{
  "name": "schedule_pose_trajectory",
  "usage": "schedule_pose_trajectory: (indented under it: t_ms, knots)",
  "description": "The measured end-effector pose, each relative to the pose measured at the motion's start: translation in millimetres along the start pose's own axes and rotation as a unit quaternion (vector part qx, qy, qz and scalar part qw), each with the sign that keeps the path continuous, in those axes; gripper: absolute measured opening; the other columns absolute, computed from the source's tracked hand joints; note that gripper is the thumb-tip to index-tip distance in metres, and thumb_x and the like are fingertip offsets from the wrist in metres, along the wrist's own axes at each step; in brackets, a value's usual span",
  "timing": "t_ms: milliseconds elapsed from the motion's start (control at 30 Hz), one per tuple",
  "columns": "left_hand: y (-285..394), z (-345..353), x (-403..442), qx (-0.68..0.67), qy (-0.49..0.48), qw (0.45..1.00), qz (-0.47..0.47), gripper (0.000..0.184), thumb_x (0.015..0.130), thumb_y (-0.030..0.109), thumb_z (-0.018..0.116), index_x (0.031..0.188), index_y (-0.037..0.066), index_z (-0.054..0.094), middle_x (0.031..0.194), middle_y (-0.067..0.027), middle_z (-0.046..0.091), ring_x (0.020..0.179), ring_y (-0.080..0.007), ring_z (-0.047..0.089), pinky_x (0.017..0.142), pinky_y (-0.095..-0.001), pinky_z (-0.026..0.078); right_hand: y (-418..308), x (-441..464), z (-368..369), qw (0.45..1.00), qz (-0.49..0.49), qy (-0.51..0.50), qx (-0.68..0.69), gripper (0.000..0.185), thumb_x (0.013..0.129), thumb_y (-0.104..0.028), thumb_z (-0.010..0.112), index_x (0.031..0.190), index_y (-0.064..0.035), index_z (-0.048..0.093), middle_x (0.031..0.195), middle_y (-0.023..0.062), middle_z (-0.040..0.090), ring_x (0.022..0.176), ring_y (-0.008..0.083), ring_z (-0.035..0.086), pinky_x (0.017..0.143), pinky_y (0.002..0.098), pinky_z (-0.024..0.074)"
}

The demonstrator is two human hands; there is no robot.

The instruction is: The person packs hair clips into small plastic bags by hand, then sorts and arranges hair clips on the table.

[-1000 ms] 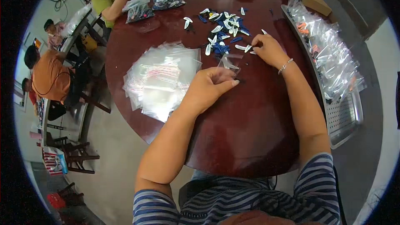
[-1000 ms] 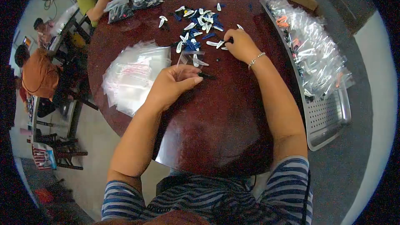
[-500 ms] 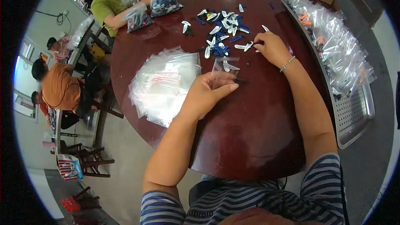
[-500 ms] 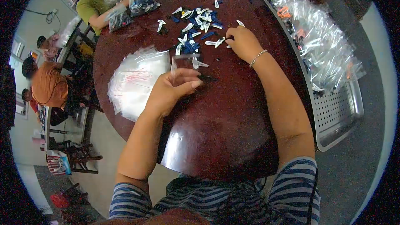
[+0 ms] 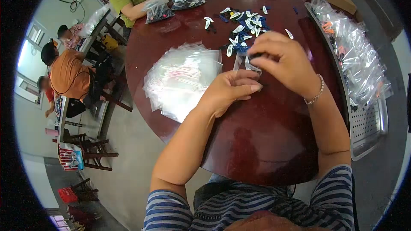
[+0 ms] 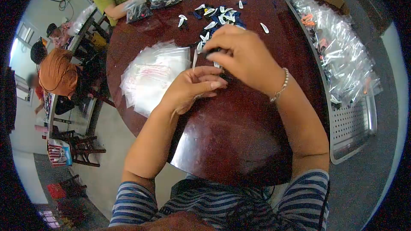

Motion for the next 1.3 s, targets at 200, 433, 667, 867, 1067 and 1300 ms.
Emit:
schedule_pose_trajectory:
  t_ms: [200,433,667,867,1067,1300]
  knots:
    - [-2,1,3,0.022,-0.015,0.999,0.021,0.037,0.083,0.004,0.068,0.118,0.003,0.057,0.102,-0.0095,0.068,0.094,-0.0160,0.065,0.075,-0.0252,0.050,-6,-4,25,0.993,-0.025,-0.118,-0.008,0.018,0.080,-0.004,0.064,0.097,0.0002,0.066,0.090,0.0127,0.067,0.082,0.0262,0.064,0.075,0.0313,0.0499]
    - [16,-18,-4,-0.034,0.096,0.993,0.055,0.028,0.085,0.012,0.066,0.112,0.004,0.062,0.100,-0.0097,0.069,0.093,-0.0181,0.066,0.077,-0.0294,0.050,29,-3,-6,0.997,0.054,-0.029,-0.040,0.015,0.081,-0.008,0.066,0.093,0.0004,0.067,0.089,0.0113,0.068,0.081,0.0195,0.065,0.071,0.0286,0.0501]
    - [26,-37,-8,-0.086,0.171,0.977,0.097,0.023,0.086,0.011,0.066,0.106,0.003,0.062,0.096,-0.0089,0.069,0.089,-0.0156,0.065,0.074,-0.0261,0.050,64,-29,34,0.949,0.102,-0.260,-0.149,0.031,0.073,-0.010,0.072,0.100,-0.0029,0.059,0.090,0.0136,0.059,0.074,0.0270,0.061,0.068,0.0358,0.0489]
    - [26,-36,-8,-0.096,0.165,0.977,0.090,0.023,0.085,0.012,0.067,0.106,0.003,0.063,0.096,-0.0080,0.069,0.089,-0.0150,0.065,0.074,-0.0261,0.050,108,-31,18,0.959,0.091,-0.153,-0.222,0.020,0.077,-0.011,0.067,0.092,-0.0010,0.060,0.086,0.0159,0.061,0.077,0.0353,0.061,0.071,0.0408,0.0486]
    - [22,-35,-5,-0.063,0.136,0.986,0.078,0.028,0.084,0.014,0.068,0.109,0.005,0.062,0.100,-0.0077,0.069,0.094,-0.0165,0.064,0.079,-0.0295,0.049,87,-19,24,0.981,0.099,-0.121,-0.117,0.013,0.080,-0.008,0.065,0.089,0.0002,0.061,0.083,0.0105,0.061,0.071,0.0204,0.059,0.064,0.0307,0.0467]
    - [9,-11,-1,-0.007,0.028,0.999,0.032,0.036,0.083,0.011,0.069,0.116,0.004,0.059,0.102,-0.0084,0.069,0.095,-0.0157,0.064,0.078,-0.0277,0.048,13,-4,6,0.998,0.051,0.044,-0.001,0.011,0.082,-0.004,0.065,0.092,-0.0009,0.065,0.083,0.0034,0.061,0.068,0.0081,0.055,0.059,0.0219,0.0428]
Point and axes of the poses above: each hand's wrist, its own x-axis towards the middle knuckle, its own z-axis out of the palm, y = z × x, the point moved 8 cm from there along x, towards the middle knuckle
